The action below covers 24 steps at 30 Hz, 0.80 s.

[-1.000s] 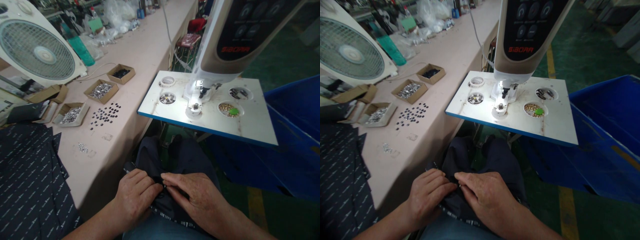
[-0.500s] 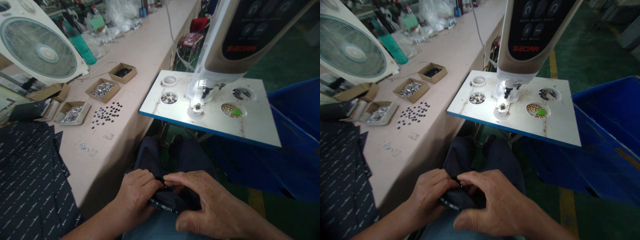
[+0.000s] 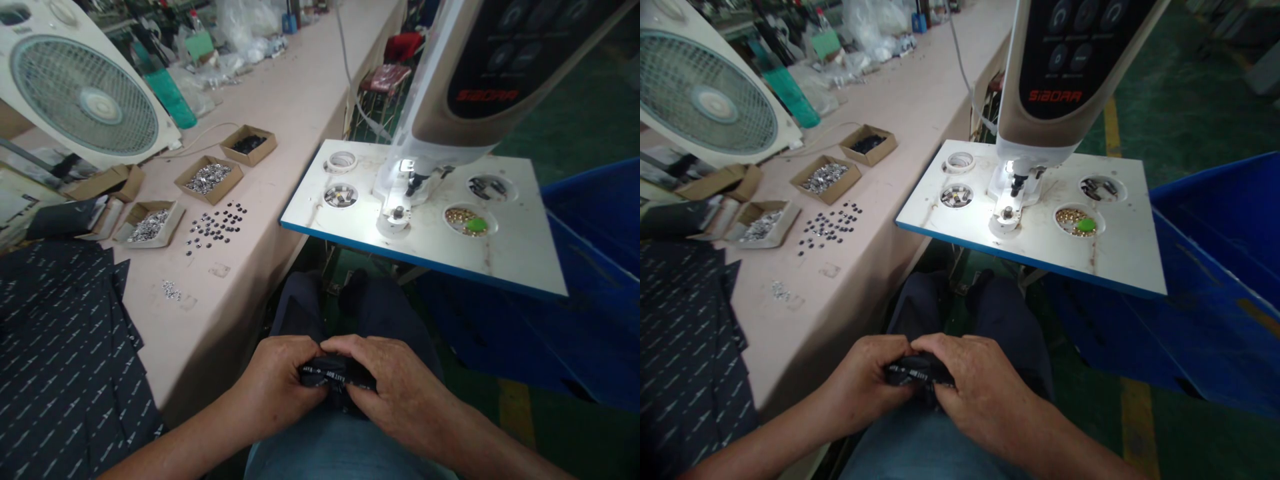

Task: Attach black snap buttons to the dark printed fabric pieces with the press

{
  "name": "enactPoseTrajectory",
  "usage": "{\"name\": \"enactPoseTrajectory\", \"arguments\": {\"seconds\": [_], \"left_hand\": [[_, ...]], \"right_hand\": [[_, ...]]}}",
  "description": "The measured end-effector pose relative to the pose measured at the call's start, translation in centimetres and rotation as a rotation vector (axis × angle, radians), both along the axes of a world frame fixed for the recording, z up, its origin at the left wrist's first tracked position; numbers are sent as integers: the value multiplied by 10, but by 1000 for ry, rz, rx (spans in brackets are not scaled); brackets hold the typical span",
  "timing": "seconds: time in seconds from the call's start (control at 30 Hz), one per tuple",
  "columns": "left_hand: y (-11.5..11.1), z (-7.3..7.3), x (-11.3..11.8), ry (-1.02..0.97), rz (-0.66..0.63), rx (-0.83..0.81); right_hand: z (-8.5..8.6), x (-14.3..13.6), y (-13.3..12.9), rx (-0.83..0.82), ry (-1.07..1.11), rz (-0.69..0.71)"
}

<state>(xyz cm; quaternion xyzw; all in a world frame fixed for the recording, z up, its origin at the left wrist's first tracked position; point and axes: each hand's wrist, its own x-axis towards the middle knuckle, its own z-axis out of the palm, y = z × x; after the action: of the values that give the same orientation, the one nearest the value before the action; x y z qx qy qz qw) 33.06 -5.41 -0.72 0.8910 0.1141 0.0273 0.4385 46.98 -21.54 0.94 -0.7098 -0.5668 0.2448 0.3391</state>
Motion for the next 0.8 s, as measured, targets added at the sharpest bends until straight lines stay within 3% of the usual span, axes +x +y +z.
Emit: {"name": "enactPoseTrajectory", "arguments": {"seconds": [0.13,0.2,0.4,0.8], "left_hand": [[11,7,7,225,-62,-434],[17,10,10,272,-105,-560],[28,10,13,348,-176,-631],[22,10,12,321,-98,-623]], "right_hand": [[9,3,8,-68,180,-62],[14,4,11,-78,260,-73],[18,8,13,-104,377,-79],[17,1,16,-81,322,-157]]}}
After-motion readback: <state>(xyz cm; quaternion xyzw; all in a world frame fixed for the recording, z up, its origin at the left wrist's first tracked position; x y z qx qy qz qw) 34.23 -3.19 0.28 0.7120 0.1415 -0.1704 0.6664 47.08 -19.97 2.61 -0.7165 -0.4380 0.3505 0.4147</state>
